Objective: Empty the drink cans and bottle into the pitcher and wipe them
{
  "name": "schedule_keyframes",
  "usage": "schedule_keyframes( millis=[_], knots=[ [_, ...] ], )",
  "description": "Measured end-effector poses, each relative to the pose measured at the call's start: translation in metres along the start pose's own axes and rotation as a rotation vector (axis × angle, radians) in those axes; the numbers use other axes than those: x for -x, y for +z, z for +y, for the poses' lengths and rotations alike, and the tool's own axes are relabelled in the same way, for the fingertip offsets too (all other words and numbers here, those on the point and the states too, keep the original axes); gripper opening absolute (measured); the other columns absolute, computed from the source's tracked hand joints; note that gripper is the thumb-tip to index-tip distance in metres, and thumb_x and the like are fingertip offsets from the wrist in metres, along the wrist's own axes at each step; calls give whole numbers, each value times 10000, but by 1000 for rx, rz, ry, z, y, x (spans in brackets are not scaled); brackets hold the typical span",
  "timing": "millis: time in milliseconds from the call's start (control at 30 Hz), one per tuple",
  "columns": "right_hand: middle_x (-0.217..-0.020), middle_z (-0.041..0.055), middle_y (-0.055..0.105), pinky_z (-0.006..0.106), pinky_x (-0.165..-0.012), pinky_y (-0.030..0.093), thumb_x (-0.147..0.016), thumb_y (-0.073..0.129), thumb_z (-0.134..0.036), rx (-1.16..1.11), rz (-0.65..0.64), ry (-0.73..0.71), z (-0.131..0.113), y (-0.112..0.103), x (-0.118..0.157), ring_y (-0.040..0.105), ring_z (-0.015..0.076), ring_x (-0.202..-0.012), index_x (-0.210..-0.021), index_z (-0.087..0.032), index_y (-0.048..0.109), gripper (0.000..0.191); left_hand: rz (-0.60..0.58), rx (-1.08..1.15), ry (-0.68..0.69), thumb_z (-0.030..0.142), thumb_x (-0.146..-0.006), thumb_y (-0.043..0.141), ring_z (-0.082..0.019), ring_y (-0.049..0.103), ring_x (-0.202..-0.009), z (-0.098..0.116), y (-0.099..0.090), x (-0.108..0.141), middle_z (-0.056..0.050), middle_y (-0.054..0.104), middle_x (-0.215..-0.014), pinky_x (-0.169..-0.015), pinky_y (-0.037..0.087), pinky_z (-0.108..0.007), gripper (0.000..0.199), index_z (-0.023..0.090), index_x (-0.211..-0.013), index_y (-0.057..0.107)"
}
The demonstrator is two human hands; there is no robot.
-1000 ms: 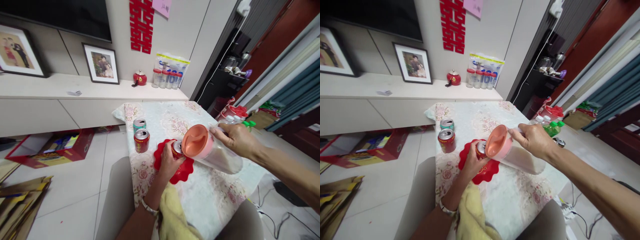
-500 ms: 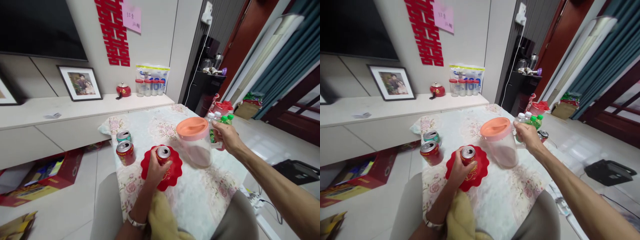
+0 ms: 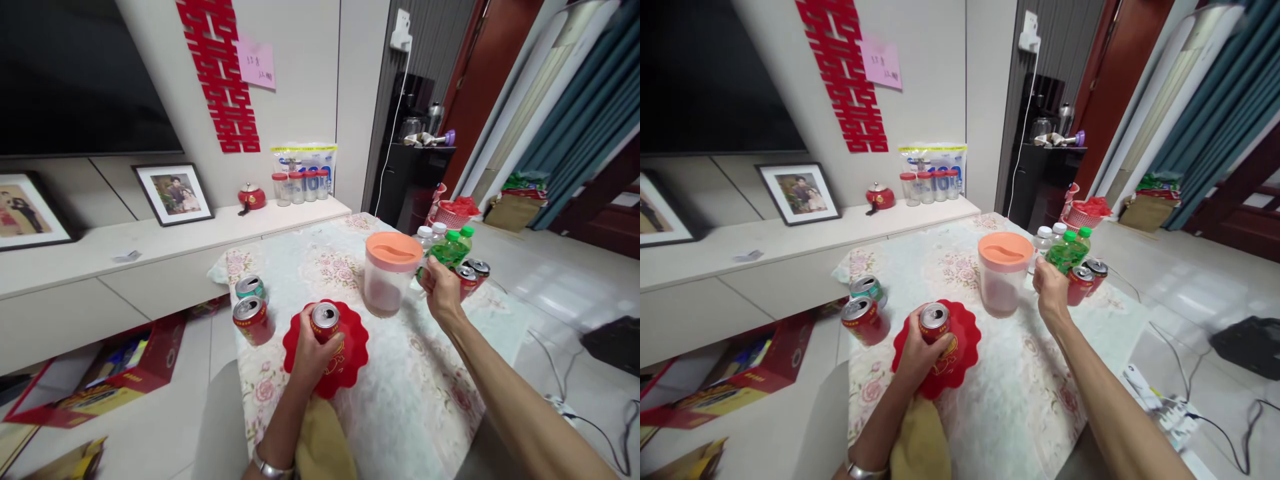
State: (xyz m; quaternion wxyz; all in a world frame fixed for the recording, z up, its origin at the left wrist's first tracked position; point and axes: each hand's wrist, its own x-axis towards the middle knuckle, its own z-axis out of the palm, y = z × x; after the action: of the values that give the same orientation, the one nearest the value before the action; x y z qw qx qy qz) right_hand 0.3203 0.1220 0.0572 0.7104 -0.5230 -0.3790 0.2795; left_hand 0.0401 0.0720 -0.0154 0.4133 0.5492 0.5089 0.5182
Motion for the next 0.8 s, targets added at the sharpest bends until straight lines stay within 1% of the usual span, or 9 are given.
schedule_keyframes(
  millis=[167,267,400,533,600,667,733,800],
  knots=[
    [-491,-99,334,239,-410,177,-785,683,-582,-16,17,16,6,0,2,250,68,-439,-583,-238,400,489,-6,-22,-30,319,-655,768,-257,650,-1127,1,-1,0,-65,639,-1190,-1047,493,-430,668,230,-1234,447],
    [-485,-96,349,236,-411,202,-789,674,-613,4,12,12,7,-3,4,271,71,-437,-585,-238,411,502,-27,-22,-49,324,-665,763,-247,658,-1114,3,-1,-1,-58,647,-1181,-1045,494,-422,666,238,-1238,434],
    [-506,-65,456,246,-439,319,-770,667,-682,63,-13,-10,8,-13,10,389,98,-461,-618,-227,500,509,-31,-18,-50,304,-663,767,-230,669,-1096,4,-2,-1,-39,657,-1169,-1030,501,-397,637,256,-1212,448],
    [-569,-28,564,276,-544,440,-767,666,-698,133,-50,-22,6,-22,17,518,135,-536,-684,-199,596,510,-50,-13,-51,292,-679,768,-221,674,-1076,3,-3,-1,-32,660,-1169,-1012,506,-390,630,264,-1224,454],
    [-628,-3,622,299,-606,477,-772,664,-690,172,-58,-25,4,-26,19,580,159,-595,-745,-184,646,508,-50,-11,-50,282,-671,774,-222,675,-1077,3,-3,-1,-33,660,-1171,-1016,502,-394,650,261,-1235,452],
    [-735,31,687,334,-692,505,-778,668,-670,217,-35,-43,2,-29,22,640,196,-705,-846,-172,694,503,-41,-7,-50,276,-656,782,-226,675,-1078,4,-3,-1,-37,660,-1171,-1018,499,-399,672,256,-1241,452],
    [-904,68,724,379,-812,504,-796,670,-634,272,48,-85,0,-34,29,660,232,-869,-974,-170,710,498,-43,2,-63,276,-651,784,-229,678,-1065,6,-3,-1,-41,663,-1158,-1007,504,-404,677,248,-1239,449],
    [-1065,93,709,416,-910,475,-847,635,-598,324,154,-139,-2,-38,41,633,249,-1001,-1094,-175,687,493,-57,7,-75,268,-657,780,-228,679,-1053,8,-4,0,-42,666,-1144,-998,509,-405,665,242,-1232,447]
  ],
)
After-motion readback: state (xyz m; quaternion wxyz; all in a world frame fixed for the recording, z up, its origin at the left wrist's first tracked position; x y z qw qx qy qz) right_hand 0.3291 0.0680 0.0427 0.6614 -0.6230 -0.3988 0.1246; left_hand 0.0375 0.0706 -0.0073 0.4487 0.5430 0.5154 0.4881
